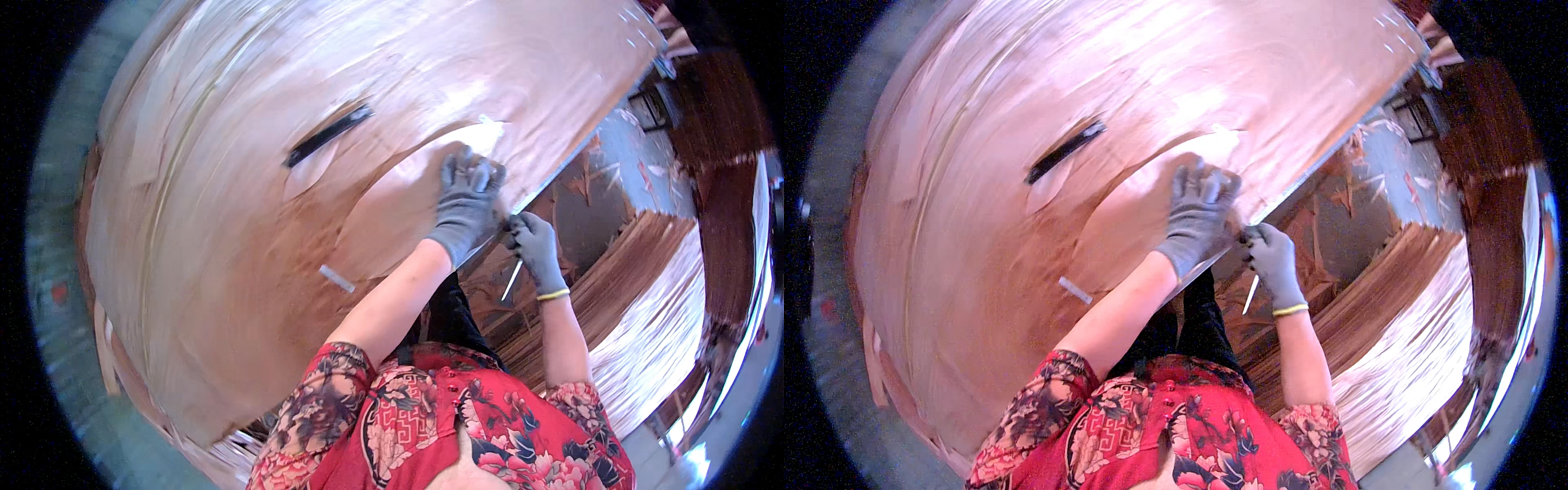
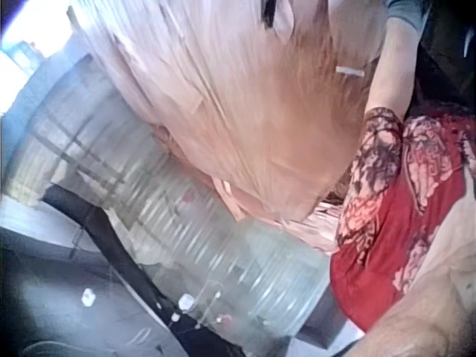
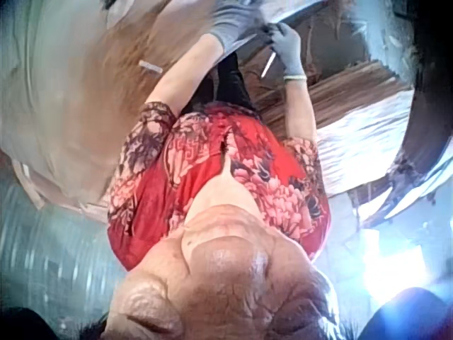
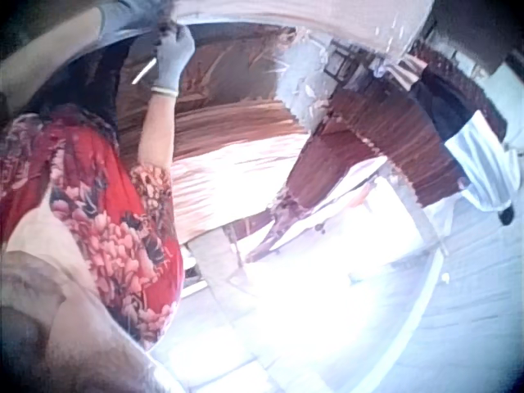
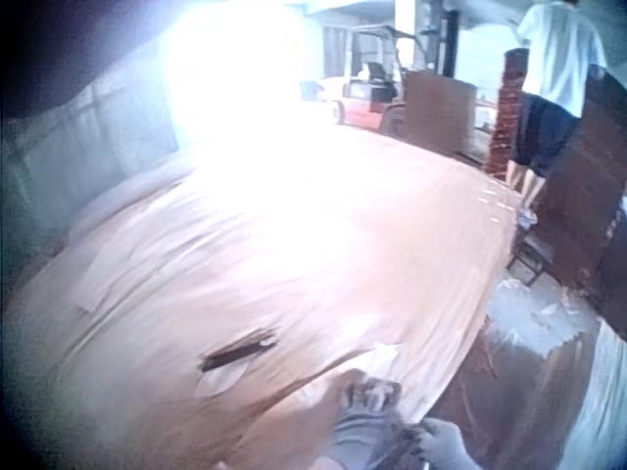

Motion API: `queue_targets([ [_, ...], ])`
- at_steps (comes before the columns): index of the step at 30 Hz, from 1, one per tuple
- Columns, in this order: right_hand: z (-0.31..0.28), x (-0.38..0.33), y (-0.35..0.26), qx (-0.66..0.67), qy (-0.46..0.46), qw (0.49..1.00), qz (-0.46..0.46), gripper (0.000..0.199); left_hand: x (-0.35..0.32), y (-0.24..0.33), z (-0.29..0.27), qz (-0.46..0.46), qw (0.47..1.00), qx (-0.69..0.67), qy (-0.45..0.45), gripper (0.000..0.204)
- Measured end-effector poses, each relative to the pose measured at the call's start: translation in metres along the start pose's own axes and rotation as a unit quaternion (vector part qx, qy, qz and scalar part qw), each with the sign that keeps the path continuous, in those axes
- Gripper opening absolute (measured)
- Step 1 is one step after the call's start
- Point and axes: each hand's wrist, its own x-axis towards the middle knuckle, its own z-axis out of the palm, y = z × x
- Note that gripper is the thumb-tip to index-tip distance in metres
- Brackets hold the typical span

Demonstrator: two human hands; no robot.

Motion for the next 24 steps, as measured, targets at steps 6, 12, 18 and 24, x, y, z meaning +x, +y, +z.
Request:
queue_targets([
  [6, 0.031, -0.005, -0.065, 0.006, -0.133, 0.986, -0.104, 0.022, -0.056, -0.036, -0.034, 0.046, 0.999, -0.001, -0.015, 0.059],
  [12, 0.112, 0.030, -0.103, -0.062, -0.200, 0.967, -0.146, 0.027, -0.127, -0.063, -0.061, -0.019, 1.000, 0.004, 0.007, 0.060],
  [18, 0.145, 0.043, -0.129, -0.277, -0.165, 0.938, -0.126, 0.052, -0.140, -0.074, -0.068, -0.029, 0.995, 0.004, 0.091, 0.065],
  [24, 0.149, 0.049, -0.142, -0.428, -0.160, 0.880, -0.128, 0.046, -0.098, -0.096, -0.065, -0.082, 0.988, 0.049, 0.125, 0.072],
])
